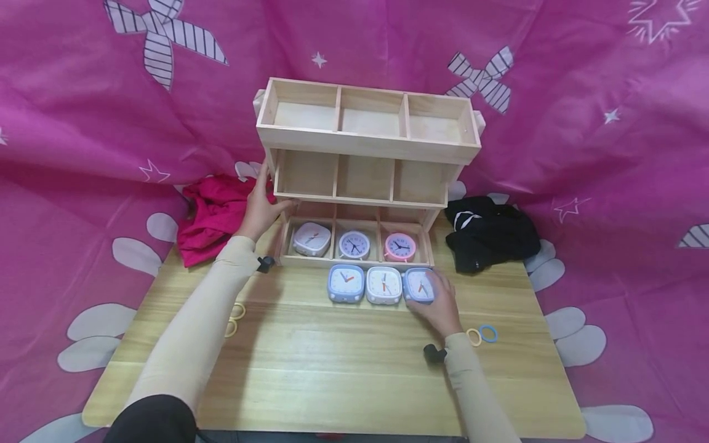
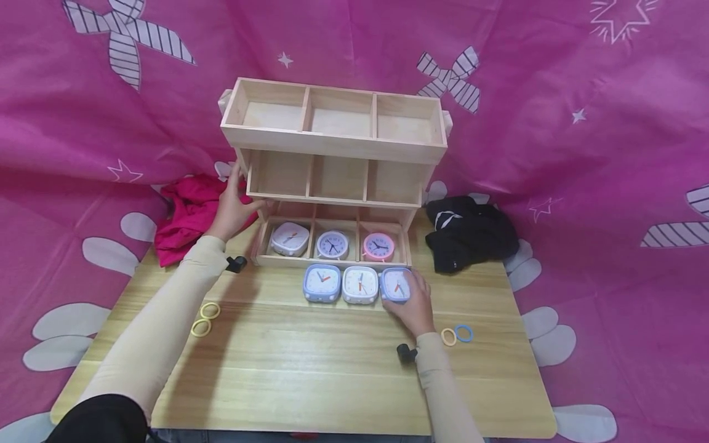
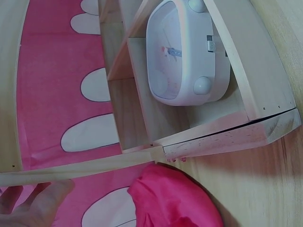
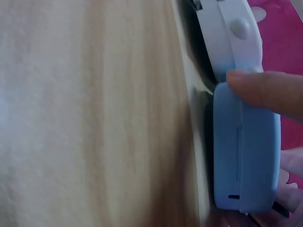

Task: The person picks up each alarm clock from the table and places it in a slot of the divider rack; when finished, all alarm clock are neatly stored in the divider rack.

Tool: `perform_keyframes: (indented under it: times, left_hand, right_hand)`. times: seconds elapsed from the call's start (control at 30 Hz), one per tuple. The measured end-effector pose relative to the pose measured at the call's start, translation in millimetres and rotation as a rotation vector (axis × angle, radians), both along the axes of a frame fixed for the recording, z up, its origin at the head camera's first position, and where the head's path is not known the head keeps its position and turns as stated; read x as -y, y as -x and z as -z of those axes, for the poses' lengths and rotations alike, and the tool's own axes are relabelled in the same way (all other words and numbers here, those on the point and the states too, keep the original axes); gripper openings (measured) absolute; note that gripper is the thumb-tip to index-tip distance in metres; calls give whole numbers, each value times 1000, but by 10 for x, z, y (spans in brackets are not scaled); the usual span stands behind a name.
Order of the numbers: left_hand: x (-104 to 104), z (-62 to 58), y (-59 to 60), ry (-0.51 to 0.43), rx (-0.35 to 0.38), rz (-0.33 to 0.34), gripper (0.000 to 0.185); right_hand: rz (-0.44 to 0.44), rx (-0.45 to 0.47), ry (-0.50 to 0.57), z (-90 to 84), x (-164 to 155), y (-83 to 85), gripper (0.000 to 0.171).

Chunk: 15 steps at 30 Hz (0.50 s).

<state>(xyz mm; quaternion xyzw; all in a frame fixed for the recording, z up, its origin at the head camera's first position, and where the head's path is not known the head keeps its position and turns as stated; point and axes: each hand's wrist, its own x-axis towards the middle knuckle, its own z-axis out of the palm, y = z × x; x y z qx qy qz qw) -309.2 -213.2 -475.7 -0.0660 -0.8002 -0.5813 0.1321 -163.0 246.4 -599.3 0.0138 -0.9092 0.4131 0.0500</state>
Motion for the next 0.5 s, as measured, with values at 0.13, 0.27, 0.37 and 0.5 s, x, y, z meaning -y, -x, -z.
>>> perform_keyframes:
  times: [0.13, 0.27, 0.37, 0.5]
  left_hand:
    - [1, 3, 1, 16, 0, -9, 119]
    - [-1, -9, -5, 21, 1, -6, 119]
    - [-5, -14, -8, 24, 11, -6, 120]
    - [-8, -18, 1, 16, 20, -2, 120]
  right_hand:
    - [-6, 26, 54, -12, -16, 13, 97]
    - [11, 22, 94, -5, -8, -22, 96]
    - [54, 8, 116, 14, 4, -91, 94]
    - [134, -7, 145, 37, 17, -227, 90]
